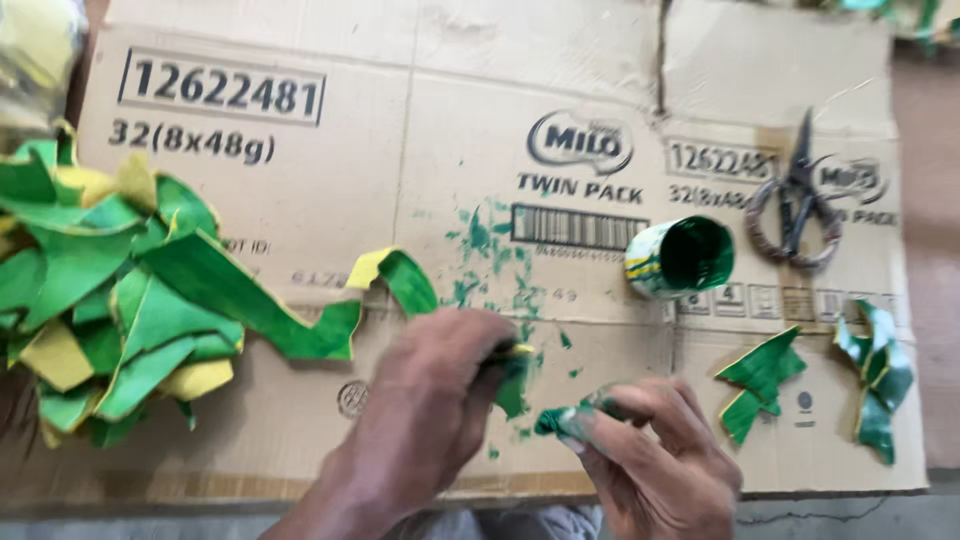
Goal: The person repeatedly picks up small green and yellow foam pieces, dips a sponge into a small container of green paint, and applies paint to the edges of each piece. Painted pieces are placed on a cardboard surface to dry while the person continues the process with new pieces from a nearby pile.
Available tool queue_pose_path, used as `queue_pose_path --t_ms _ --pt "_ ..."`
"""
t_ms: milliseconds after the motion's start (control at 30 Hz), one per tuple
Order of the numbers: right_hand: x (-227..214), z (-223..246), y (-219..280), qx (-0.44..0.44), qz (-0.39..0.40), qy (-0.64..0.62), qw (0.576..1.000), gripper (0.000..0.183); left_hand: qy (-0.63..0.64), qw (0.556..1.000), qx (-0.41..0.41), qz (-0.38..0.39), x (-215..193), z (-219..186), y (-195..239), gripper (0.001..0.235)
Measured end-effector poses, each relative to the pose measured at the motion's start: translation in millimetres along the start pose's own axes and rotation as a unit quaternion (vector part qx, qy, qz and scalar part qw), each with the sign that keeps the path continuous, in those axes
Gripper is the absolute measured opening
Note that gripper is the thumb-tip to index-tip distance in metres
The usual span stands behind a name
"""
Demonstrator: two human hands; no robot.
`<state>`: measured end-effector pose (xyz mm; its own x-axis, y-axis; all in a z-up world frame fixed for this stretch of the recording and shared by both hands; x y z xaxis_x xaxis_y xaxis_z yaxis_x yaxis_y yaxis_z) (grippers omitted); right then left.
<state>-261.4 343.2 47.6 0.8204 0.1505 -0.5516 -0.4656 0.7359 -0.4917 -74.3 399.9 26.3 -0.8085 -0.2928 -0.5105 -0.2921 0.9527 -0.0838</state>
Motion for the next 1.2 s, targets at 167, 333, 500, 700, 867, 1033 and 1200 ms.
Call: queue_pose_path --t_ms 167,333,500,700,867,1033,1200 --pt "-37 -20 -20 -0.007 -0.016 0.155 0.988 0.021 -0.092 0.992 0.062 -0.057 40 13 -33 0.061" --pt "-54 -56 -64 0.013 0.012 0.281 0.959 0.020 -0.100 0.991 0.058 -0.069 62 45 -35 0.061" --pt "-40 -98 -96 0.006 0.129 0.325 0.937 0.014 -0.068 0.994 0.052 -0.068 66 55 -33 0.056" --pt "-24 -140 -101 0.072 0.185 0.332 0.922 0.010 -0.067 0.993 0.055 -0.076 66 56 -34 0.051" --pt "-19 -155 -100 0.067 0.235 0.347 0.906 0.006 -0.062 0.995 0.038 -0.062 67 57 -35 0.049" --pt "-35 -137 -97 0.056 0.167 0.335 0.926 0.009 -0.051 0.995 0.036 -0.071 66 57 -34 0.045" --pt "-28 -131 -104 0.014 0.171 0.348 0.922 0.005 -0.026 0.994 0.044 -0.096 59 54 -32 0.051"
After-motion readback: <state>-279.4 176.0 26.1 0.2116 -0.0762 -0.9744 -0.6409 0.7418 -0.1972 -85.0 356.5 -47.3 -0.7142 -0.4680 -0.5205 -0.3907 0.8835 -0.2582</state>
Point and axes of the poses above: each hand's wrist, its own y-axis away from the middle knuckle, its own x-axis out of the palm, z = x × y, the point moved 2 cm from there along -y, towards the middle knuckle, and after that the axes turned 3 degrees about -z, right-handed, at the moved point
